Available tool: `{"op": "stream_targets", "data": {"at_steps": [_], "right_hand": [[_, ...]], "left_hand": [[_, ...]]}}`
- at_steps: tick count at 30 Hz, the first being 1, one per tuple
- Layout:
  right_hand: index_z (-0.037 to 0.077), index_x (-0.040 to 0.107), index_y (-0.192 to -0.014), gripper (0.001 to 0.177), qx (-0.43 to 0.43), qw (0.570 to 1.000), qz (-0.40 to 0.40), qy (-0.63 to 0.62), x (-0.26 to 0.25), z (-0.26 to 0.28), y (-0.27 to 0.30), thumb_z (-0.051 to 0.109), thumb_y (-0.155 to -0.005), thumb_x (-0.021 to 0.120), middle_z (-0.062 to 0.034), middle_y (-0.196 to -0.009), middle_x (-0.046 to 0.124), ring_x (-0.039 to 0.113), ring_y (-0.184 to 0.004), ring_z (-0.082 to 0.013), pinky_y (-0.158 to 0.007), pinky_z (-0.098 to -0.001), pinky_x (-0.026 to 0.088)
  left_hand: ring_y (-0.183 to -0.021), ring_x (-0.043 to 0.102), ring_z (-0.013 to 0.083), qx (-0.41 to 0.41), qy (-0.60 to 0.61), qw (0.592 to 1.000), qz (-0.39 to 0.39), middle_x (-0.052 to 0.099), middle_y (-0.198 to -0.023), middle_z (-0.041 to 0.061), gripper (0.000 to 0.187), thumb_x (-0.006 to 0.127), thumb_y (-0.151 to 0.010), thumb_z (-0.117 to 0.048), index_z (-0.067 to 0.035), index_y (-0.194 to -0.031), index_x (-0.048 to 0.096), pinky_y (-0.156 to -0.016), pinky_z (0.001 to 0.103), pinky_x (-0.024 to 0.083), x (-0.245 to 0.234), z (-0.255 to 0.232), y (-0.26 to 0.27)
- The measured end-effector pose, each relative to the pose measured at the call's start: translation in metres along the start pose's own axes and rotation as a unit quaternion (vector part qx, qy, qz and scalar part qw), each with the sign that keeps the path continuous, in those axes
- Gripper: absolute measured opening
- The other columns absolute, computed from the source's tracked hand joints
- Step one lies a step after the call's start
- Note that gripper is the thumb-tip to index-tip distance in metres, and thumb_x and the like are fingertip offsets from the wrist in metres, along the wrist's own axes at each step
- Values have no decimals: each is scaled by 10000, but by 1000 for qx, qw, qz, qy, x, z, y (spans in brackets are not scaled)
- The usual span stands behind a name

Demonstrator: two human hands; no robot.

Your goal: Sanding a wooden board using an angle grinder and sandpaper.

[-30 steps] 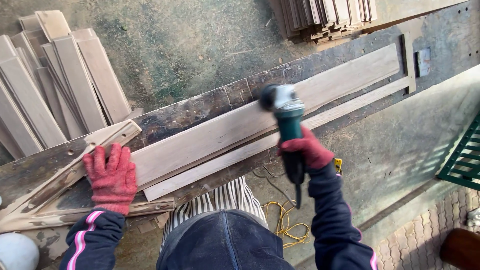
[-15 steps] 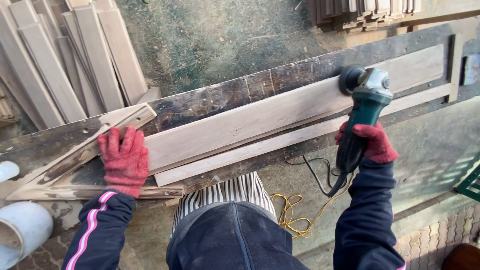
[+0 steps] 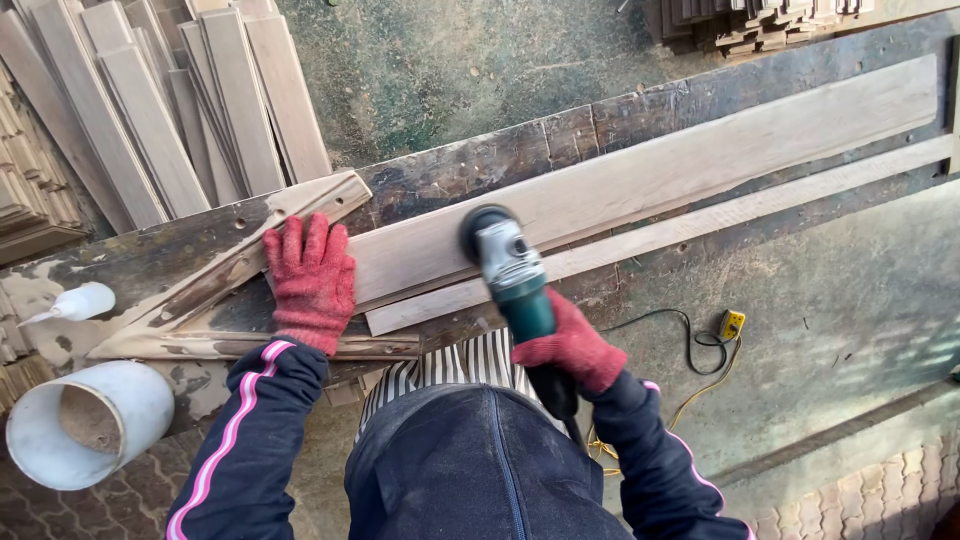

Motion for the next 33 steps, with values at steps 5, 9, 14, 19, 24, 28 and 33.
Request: {"op": "stream_targets", "data": {"at_steps": [5, 9, 14, 19, 24, 28, 33], "right_hand": [[159, 714, -1158, 838, -6, 995, 59, 78, 33, -7, -7, 166, -381, 1029, -90, -878, 675, 644, -798, -251, -700, -361, 505], [181, 713, -1168, 857, -19, 989, 75, 129, 19, -24, -12, 232, -377, 1039, -93, -865, 674, 664, -802, -247, -702, -372, 515], [113, 701, -1170, 827, 7, 1000, 1, 4, -42, 10, 8, 76, -392, 980, -122, -871, 683, 672, -791, -289, -667, -402, 518], [46, 685, -1128, 693, -12, 989, -123, -77, -163, 19, 10, -10, -464, 874, -174, -797, 694, 700, -662, -354, -599, -463, 548], [67, 656, -1153, 500, -86, 978, -144, -123, -264, 32, 1, 138, -670, 761, -179, -844, 717, 743, -687, -333, -638, -445, 599], [41, 656, -1202, 514, -127, 972, -132, -150, -304, 18, -13, 153, -708, 740, -227, -860, 706, 745, -703, -372, -643, -446, 604], [4, 650, -1211, 567, -133, 972, -129, -147, -262, 18, -10, 126, -665, 743, -266, -850, 694, 734, -693, -405, -630, -467, 591]], "left_hand": [[-1412, 405, 395, 7, 1, 1000, -4, 578, -1433, 147, 452, 592, -961, -344, -124, -1347, 676, -1172, 659, 299, 8, 6, 8], [-1417, 410, 402, 15, -8, 1000, -2, 595, -1435, 157, 500, 639, -910, -331, -119, -1359, 690, -1170, 665, 314, 6, 5, 7], [-1413, 399, 419, 29, 2, 1000, -10, 583, -1439, 163, 499, 648, -892, -281, -94, -1353, 691, -1139, 700, 334, 6, 5, 7], [-1428, 385, 428, 44, -5, 999, -8, 584, -1443, 169, 486, 605, -927, -280, -72, -1357, 696, -1131, 709, 339, 7, 5, 6], [-1422, 383, 430, 35, -4, 999, -5, 582, -1461, 163, 475, 636, -934, -246, -71, -1371, 702, -1140, 706, 326, 5, 4, 2], [-1422, 394, 422, 36, -7, 999, -2, 599, -1438, 161, 453, 639, -938, -229, -63, -1353, 712, -1144, 693, 341, 3, 2, 1], [-1428, 397, 409, 33, -2, 999, -10, 609, -1436, 155, 456, 643, -930, -255, -71, -1341, 711, -1155, 684, 321, 0, 1, 2]]}}
Point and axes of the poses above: each hand's wrist, its own y-axis away from the middle knuckle, its own x-axis out of the palm, z = x × y, the point moved 2 cm from there along -y, towards the middle knuckle
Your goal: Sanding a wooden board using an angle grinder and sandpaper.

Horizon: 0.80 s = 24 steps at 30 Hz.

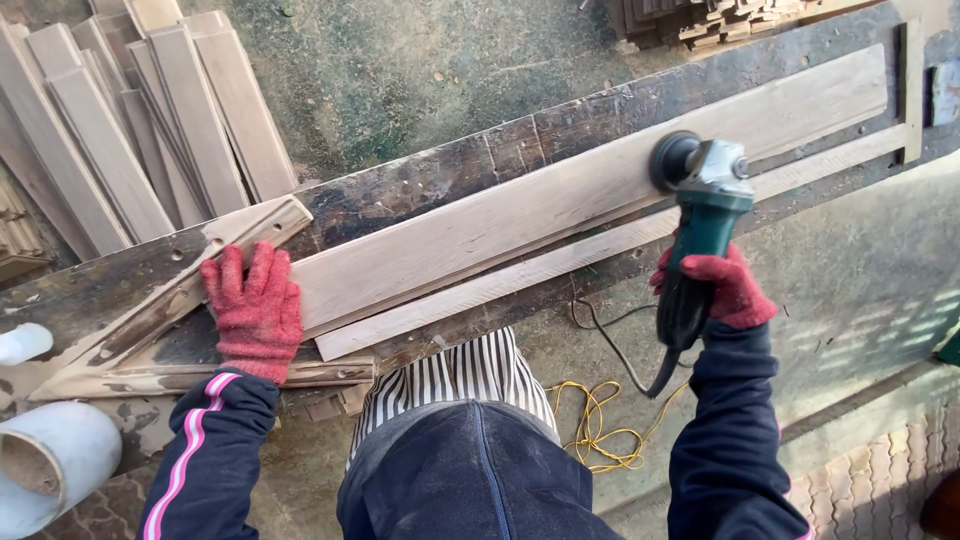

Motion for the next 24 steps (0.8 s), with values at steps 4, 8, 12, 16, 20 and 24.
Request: {"op": "stream_targets", "data": {"at_steps": [4, 8, 12, 16, 20, 24], "right_hand": [[2, 664, -1182, 594, 24, 999, -14, 38, 59, -22, 31, 69, -600, 760, -252, -850, 701, 715, -685, -382, -644, -459, 562], [6, 697, -1133, 685, 98, 993, 34, 64, 142, -39, 65, -27, -466, 849, -238, -804, 700, 697, -655, -387, -598, -467, 545], [121, 720, -1203, 868, 129, 975, 136, 119, 215, -70, 88, 26, -380, 977, -139, -906, 711, 673, -788, -275, -677, -399, 522], [171, 711, -1232, 943, 117, 945, 212, 218, 254, -99, 94, 201, -355, 1057, -99, -955, 715, 669, -854, -243, -731, -385, 533], [144, 701, -1149, 842, 115, 916, 257, 286, 269, -98, 90, 248, -384, 1037, -115, -893, 691, 685, -841, -279, -723, -393, 541], [117, 705, -1143, 780, 136, 951, 201, 192, 261, -69, 87, 119, -422, 1002, -92, -885, 691, 675, -810, -253, -671, -368, 533]], "left_hand": [[-1397, 426, 402, -1, 2, 1000, 1, 618, -1397, 144, 435, 640, -935, -258, -78, -1326, 703, -1146, 676, 341, -1, 0, -3], [-1412, 413, 407, -16, 0, 1000, 18, 558, -1463, 172, 472, 654, -917, -272, -87, -1351, 673, -1169, 672, 306, 9, 4, 5], [-1425, 413, 390, -30, -7, 999, 22, 545, -1462, 184, 486, 676, -907, -275, -91, -1355, 658, -1200, 641, 270, 9, 4, 8], [-1452, 393, 386, -37, 6, 999, 26, 526, -1480, 194, 487, 638, -934, -294, -88, -1376, 640, -1213, 634, 249, 17, 9, 16], [-1448, 390, 378, -41, 12, 999, 34, 517, -1480, 187, 504, 651, -927, -269, -88, -1396, 624, -1220, 620, 256, 15, 7, 12], [-1450, 379, 384, -35, 13, 999, 38, 504, -1497, 171, 506, 635, -946, -281, -96, -1417, 609, -1216, 632, 256, 14, 6, 12]]}}
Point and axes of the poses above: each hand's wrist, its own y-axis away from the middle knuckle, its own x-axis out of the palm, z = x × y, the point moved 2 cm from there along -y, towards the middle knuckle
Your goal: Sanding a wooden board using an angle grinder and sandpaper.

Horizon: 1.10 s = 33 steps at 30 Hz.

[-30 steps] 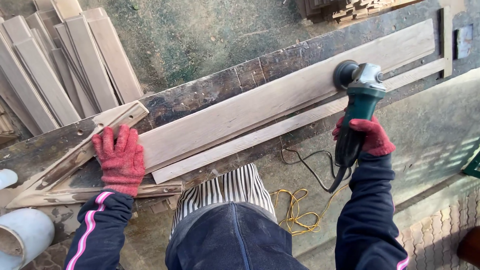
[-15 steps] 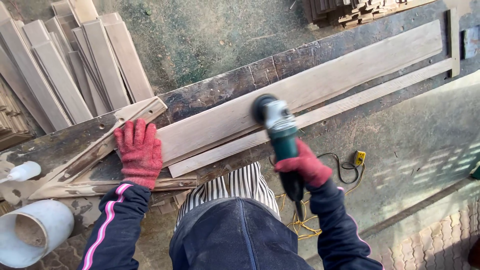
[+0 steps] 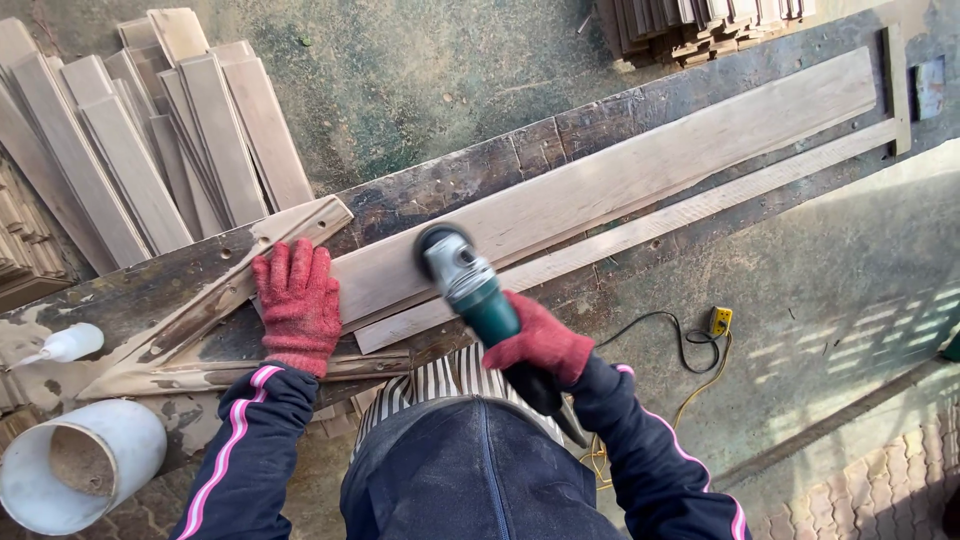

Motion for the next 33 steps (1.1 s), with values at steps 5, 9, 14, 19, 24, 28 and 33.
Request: {"op": "stream_targets", "data": {"at_steps": [5, 9, 14, 19, 24, 28, 33], "right_hand": [[81, 713, -1144, 727, -22, 990, -102, -97, -95, -5, 5, 4, -454, 927, -132, -851, 705, 701, -719, -304, -625, -414, 555], [21, 691, -1098, 507, -63, 968, -187, -153, -192, -17, 11, 26, -600, 785, -211, -784, 691, 713, -623, -376, -608, -492, 594], [22, 655, -1143, 471, -107, 960, -187, -178, -259, -23, 9, 100, -694, 771, -240, -830, 705, 738, -685, -400, -634, -544, 611], [2, 662, -1101, 463, -113, 960, -188, -173, -213, -5, 7, 61, -656, 775, -247, -774, 680, 716, -609, -417, -557, -558, 592], [60, 708, -1155, 776, -56, 983, -112, -136, -101, 2, -9, -62, -414, 901, -175, -797, 683, 702, -669, -348, -579, -444, 557], [124, 702, -1236, 875, -53, 996, -42, -55, -25, -13, -17, 81, -412, 993, -116, -945, 688, 658, -841, -262, -700, -385, 512], [138, 680, -1196, 908, -25, 987, 56, 150, -2, -24, -23, 391, -393, 1020, -144, -1002, 687, 683, -940, -311, -789, -405, 534]], "left_hand": [[-1433, 377, 388, 6, 4, 1000, -6, 503, -1481, 157, 505, 664, -917, -243, -82, -1393, 619, -1199, 638, 281, -13, -5, -9], [-1422, 377, 396, 15, 4, 1000, -2, 502, -1462, 148, 481, 665, -906, -235, -65, -1356, 635, -1178, 652, 316, -16, -6, -9], [-1420, 386, 387, 15, -8, 1000, 0, 517, -1445, 131, 483, 659, -903, -254, -74, -1352, 648, -1189, 650, 309, -10, -3, -7], [-1402, 394, 395, 32, 15, 999, -28, 521, -1449, 146, 501, 663, -877, -229, -56, -1346, 653, -1159, 666, 331, -11, -4, -10], [-1419, 416, 410, 41, 16, 998, -52, 554, -1451, 193, 538, 651, -872, -248, -34, -1365, 671, -1168, 670, 317, -2, 4, 1], [-1429, 437, 403, 49, 14, 997, -62, 583, -1456, 207, 519, 651, -906, -244, -32, -1378, 684, -1189, 646, 308, -2, 4, 2], [-1396, 449, 403, 44, 22, 997, -54, 571, -1446, 196, 488, 645, -916, -213, -41, -1372, 676, -1181, 654, 331, -11, 0, -6]]}}
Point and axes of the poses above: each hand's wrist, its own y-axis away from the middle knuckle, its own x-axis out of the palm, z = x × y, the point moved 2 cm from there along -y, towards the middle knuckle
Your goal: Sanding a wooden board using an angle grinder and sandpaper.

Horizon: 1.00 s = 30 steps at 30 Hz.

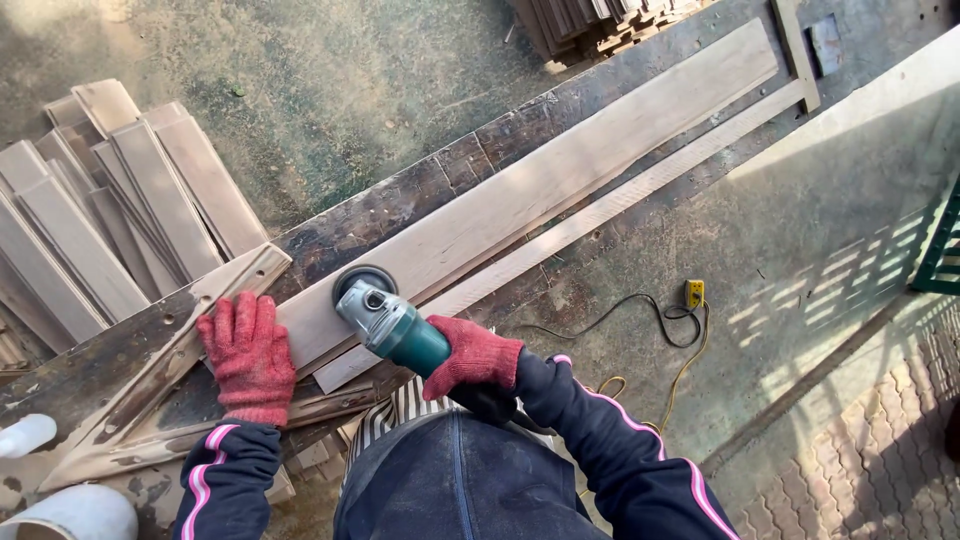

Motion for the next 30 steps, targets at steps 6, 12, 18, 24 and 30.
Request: {"op": "stream_targets", "data": {"at_steps": [6, 12, 18, 24, 30], "right_hand": [[151, 690, -1211, 833, 8, 984, -89, -154, -53, 15, 23, 140, -438, 999, -74, -986, 684, 653, -907, -251, -746, -368, 482], [63, 693, -1148, 565, -31, 910, -273, -311, -175, -50, 52, -5, -596, 789, -176, -810, 706, 717, -636, -341, -609, -431, 602], [34, 652, -1158, 442, -73, 901, -267, -335, -223, -95, 63, 136, -739, 749, -243, -861, 718, 749, -716, -404, -643, -521, 614], [4, 678, -1113, 555, -36, 909, -282, -306, -140, -52, 69, 0, -573, 804, -240, -841, 707, 719, -687, -387, -645, -471, 571], [63, 707, -1204, 839, 17, 944, -168, -282, -36, -40, 49, -82, -401, 903, -202, -917, 736, 720, -783, -367, -665, -462, 564]], "left_hand": [[-1427, 436, 381, -7, -6, 1000, -11, 607, -1431, 169, 512, 659, -887, -248, -64, -1363, 701, -1184, 645, 333, 5, 1, 4], [-1387, 452, 391, -6, -19, 1000, -14, 582, -1433, 144, 496, 672, -870, -216, -73, -1345, 692, -1164, 632, 361, 3, -3, 1], [-1385, 458, 377, -14, -37, 999, -11, 595, -1414, 128, 436, 655, -915, -250, -85, -1317, 693, -1174, 613, 353, -1, -5, -4], [-1408, 422, 380, -10, -25, 1000, 4, 545, -1463, 130, 457, 660, -912, -213, -75, -1348, 670, -1170, 619, 344, 1, -3, -3], [-1395, 434, 398, -4, -37, 999, 4, 535, -1456, 158, 479, 664, -911, -216, -65, -1366, 651, -1166, 628, 332, 4, -1, 2]]}}
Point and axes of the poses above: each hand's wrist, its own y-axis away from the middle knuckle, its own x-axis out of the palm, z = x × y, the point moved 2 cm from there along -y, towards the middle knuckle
